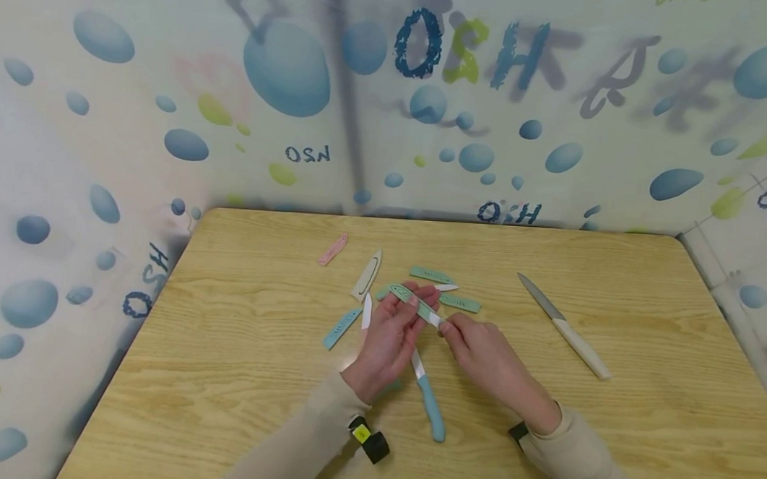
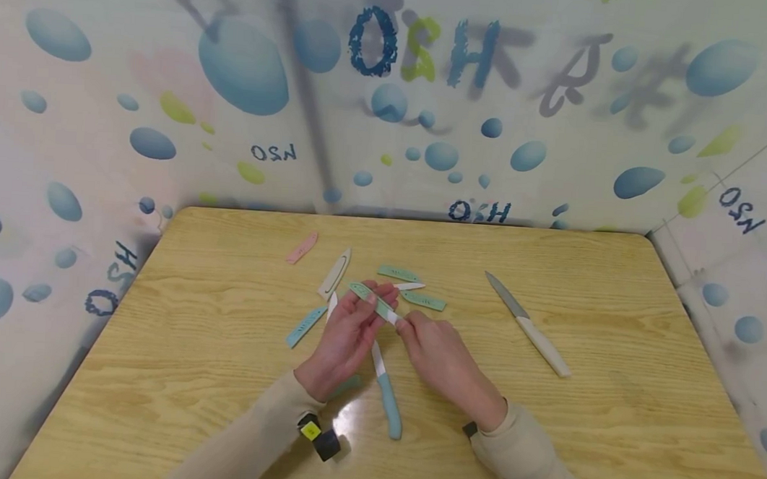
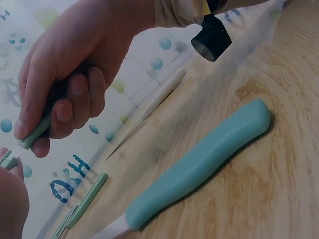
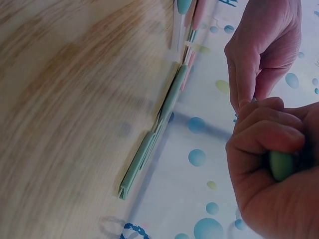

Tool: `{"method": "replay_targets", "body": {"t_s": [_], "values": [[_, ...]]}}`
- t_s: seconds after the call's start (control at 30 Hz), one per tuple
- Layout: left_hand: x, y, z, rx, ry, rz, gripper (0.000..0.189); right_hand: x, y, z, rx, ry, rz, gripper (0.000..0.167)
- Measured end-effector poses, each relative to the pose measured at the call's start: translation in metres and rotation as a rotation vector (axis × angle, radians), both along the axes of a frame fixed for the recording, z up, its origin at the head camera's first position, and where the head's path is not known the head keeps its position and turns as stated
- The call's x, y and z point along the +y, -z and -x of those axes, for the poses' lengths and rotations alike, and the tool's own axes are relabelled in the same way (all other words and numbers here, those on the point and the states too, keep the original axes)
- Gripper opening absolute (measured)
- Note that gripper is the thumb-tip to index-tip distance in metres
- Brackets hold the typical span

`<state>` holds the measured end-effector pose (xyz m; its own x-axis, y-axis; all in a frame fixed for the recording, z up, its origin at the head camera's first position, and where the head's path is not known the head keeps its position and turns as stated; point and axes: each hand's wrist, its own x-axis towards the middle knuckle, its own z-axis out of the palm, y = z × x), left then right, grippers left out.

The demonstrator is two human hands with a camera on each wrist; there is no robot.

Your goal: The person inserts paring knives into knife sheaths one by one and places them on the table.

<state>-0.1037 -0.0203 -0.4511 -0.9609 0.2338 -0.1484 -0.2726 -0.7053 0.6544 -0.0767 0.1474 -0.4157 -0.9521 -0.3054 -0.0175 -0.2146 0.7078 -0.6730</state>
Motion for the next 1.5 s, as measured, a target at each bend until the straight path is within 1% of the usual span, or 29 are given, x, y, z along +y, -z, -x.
{"method": "replay_targets", "body": {"t_s": [0.17, 0.37, 0.57, 0.83, 0.93, 1.07, 1.2, 1.37, 1.43, 1.5], "values": [[0.002, 0.000, -0.002, 0.005, 0.009, 0.010, 0.018, 0.001, 0.000, 0.001, 0.004, 0.001, -0.004, 0.022], [0.005, -0.002, -0.004, -0.014, 0.014, 0.005, 0.017, 0.001, -0.001, 0.001, 0.000, 0.008, -0.014, 0.022], [0.007, -0.002, -0.006, -0.009, 0.030, 0.007, 0.018, 0.001, -0.001, 0.001, -0.007, 0.012, -0.016, 0.022], [0.008, -0.002, -0.004, -0.025, 0.037, 0.006, 0.020, 0.003, -0.001, 0.000, -0.011, 0.015, -0.003, 0.023], [0.007, -0.004, -0.003, -0.029, 0.041, 0.032, 0.028, 0.004, 0.002, 0.001, -0.032, 0.007, 0.040, 0.026], [0.005, -0.007, -0.001, -0.032, 0.043, 0.075, 0.041, 0.007, 0.007, 0.002, -0.089, -0.003, 0.137, 0.035], [0.005, -0.010, 0.000, -0.039, 0.045, 0.092, 0.043, 0.009, 0.008, 0.003, -0.146, -0.009, 0.214, 0.039], [0.002, -0.013, 0.001, -0.071, 0.039, 0.072, 0.044, 0.011, 0.008, 0.004, -0.223, -0.013, 0.303, 0.038], [0.001, -0.014, 0.002, -0.069, 0.034, 0.066, 0.043, 0.012, 0.008, 0.004, -0.235, -0.015, 0.327, 0.036], [0.000, -0.015, 0.002, -0.055, 0.027, 0.074, 0.041, 0.013, 0.009, 0.004, -0.232, -0.021, 0.328, 0.033]]}}
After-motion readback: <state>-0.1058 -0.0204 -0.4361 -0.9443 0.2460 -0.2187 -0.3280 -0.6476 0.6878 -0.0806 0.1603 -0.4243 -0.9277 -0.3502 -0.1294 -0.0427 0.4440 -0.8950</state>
